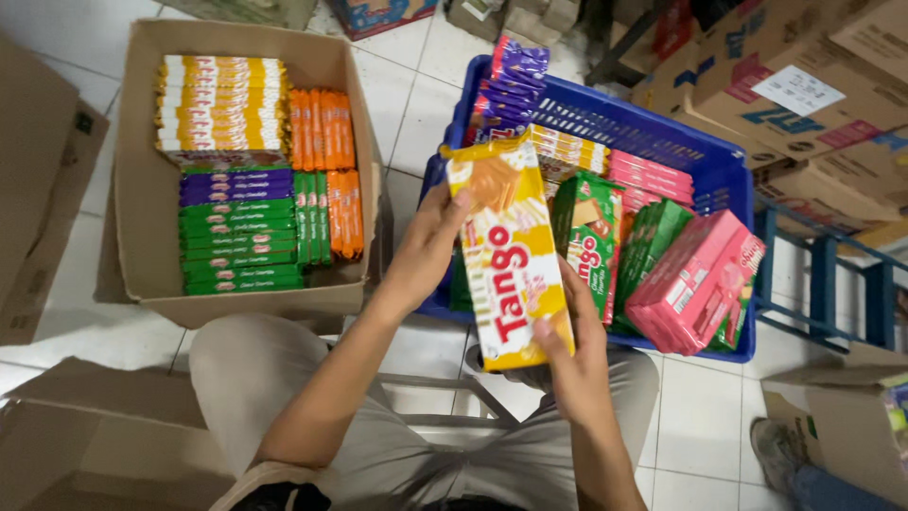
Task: The person sits on a low stool and transfers packs of Tango snacks from a cardboard box into a blue plastic basket. They handle green, orange, pink, and purple snack packs, arranging them by color and orientation within the basket.
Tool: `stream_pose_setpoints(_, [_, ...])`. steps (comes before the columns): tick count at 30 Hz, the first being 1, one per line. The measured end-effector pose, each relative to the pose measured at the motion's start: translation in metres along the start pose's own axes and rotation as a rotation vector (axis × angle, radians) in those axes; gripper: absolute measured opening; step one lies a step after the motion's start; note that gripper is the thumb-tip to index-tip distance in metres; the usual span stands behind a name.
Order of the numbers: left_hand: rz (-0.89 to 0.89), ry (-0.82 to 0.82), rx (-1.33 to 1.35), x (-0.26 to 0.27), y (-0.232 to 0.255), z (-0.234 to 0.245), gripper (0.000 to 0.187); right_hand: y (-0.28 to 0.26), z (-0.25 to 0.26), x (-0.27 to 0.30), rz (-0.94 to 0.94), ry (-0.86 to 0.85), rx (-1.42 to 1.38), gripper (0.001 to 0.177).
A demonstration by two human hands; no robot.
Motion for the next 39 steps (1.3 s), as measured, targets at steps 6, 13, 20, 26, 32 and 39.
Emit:
stream_pose_setpoints(6, [-0.344, -0.031, -0.656, -0.004, -0.007, -0.008, 0.072, 0.031, 0.0, -0.015, -0.205, 0.322, -0.304, 0.08])
stream_pose_setpoints(13, [-0.176, -0.114, -0.584, -0.006, -0.009, -0.004, 0.082, 0.005, -0.01, -0.032, -0.094, 0.052, 0.434, 0.065])
stream_pose_setpoints(20, [-0.11, -0.167, -0.511, -0.006, -0.014, 0.004, 0.08, 0.011, 0.005, -0.018, 0.038, -0.052, 0.542, 0.063])
stream_pose_setpoints(26, [0.046, -0.113, -0.571, -0.015, -0.037, 0.019, 0.088, 0.022, 0.032, 0.015, 0.06, 0.012, 0.437, 0.068])
stream_pose_setpoints(32, [0.072, -0.042, -0.616, -0.001, -0.036, 0.014, 0.087, 0.036, 0.029, 0.008, -0.011, -0.085, 0.259, 0.072])
stream_pose_setpoints(39, [-0.049, 0.165, -0.605, 0.062, -0.057, -0.02, 0.064, 0.013, 0.029, -0.022, -0.277, -0.13, 0.235, 0.07])
Point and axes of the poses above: each hand's wrist, its own x-axis away from the middle knuckle, its own z-axis out of the back of the hand, y = z × x, the point moved 4 cm from there along -x, towards the middle knuckle, and after that the axes turned 9 degrees about -y, right-handed, at the moved point
